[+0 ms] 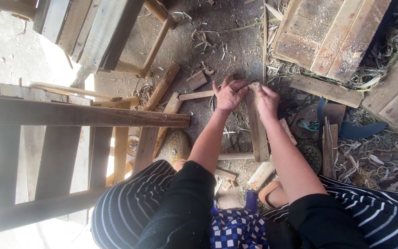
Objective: The person sits on the ground assembling small wooden stool frames. They position wooden crossbars into a leg frame, hammer nails to fasten the joints, and fit additional slats one at a time, placing finished frames aside.
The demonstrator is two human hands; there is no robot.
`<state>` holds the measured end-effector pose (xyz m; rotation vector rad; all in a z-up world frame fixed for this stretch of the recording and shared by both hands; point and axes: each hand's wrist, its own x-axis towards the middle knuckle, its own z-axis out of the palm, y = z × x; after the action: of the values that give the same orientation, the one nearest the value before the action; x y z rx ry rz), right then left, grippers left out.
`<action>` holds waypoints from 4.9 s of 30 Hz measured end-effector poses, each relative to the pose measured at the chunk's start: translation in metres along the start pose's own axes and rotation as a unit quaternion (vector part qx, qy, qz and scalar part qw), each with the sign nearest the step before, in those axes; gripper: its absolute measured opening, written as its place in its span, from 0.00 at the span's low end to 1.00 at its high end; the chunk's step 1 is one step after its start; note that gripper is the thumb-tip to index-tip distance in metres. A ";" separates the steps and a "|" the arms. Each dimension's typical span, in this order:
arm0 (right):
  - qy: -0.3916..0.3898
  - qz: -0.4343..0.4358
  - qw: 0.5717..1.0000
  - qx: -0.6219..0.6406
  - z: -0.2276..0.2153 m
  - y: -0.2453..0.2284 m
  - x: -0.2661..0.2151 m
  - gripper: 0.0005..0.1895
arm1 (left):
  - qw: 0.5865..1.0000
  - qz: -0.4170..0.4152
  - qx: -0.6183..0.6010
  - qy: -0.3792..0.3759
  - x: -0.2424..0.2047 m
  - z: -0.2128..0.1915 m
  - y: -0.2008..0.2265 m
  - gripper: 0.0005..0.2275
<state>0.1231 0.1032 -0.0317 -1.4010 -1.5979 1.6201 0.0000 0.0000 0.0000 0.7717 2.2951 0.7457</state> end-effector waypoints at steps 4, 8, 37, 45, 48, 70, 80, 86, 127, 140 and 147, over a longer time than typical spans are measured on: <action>0.005 -0.012 1.000 -0.025 0.004 -0.005 -0.004 0.08 | 1.000 -0.003 -0.015 -0.003 -0.003 -0.006 0.005 0.14; 0.019 -0.007 0.999 -0.038 0.005 -0.013 -0.009 0.10 | 1.000 -0.003 -0.018 0.005 -0.001 -0.001 0.003 0.13; -0.063 0.083 0.994 -0.039 -0.029 -0.052 0.000 0.22 | 1.000 -0.023 0.014 -0.003 -0.002 -0.011 0.015 0.13; -0.087 0.089 0.986 -0.115 -0.129 -0.021 0.011 0.18 | 1.000 -0.029 0.006 0.001 -0.005 -0.017 0.025 0.13; -0.100 0.086 0.966 -0.223 -0.165 0.000 -0.001 0.10 | 1.000 -0.026 0.003 0.013 -0.005 -0.011 0.023 0.11; -0.099 -0.085 0.879 -0.458 -0.167 0.020 -0.080 0.28 | 0.995 0.055 -0.035 0.071 -0.013 0.012 0.015 0.08; -0.093 -0.029 0.865 -0.492 -0.178 0.000 -0.054 0.25 | 0.998 0.051 -0.027 0.029 -0.022 -0.012 0.029 0.21; -0.034 -0.045 0.931 -0.361 -0.189 -0.018 -0.029 0.24 | 0.998 0.047 -0.024 0.016 -0.017 -0.011 0.024 0.21; -0.105 -0.315 0.913 -0.236 -0.103 -0.086 -0.058 0.09 | 0.999 0.036 0.015 -0.018 -0.004 -0.003 0.012 0.21; -0.116 -0.280 0.919 -0.250 -0.104 -0.101 -0.069 0.08 | 0.999 0.034 0.019 -0.030 -0.001 0.004 0.004 0.21; -0.096 -0.331 0.911 -0.225 -0.100 -0.117 -0.070 0.10 | 0.999 0.036 0.024 -0.031 0.000 -0.004 0.010 0.20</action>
<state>0.1989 0.1123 0.1194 -0.7341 -2.3423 1.0380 0.0009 0.0052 0.0092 0.8908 2.2467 0.6892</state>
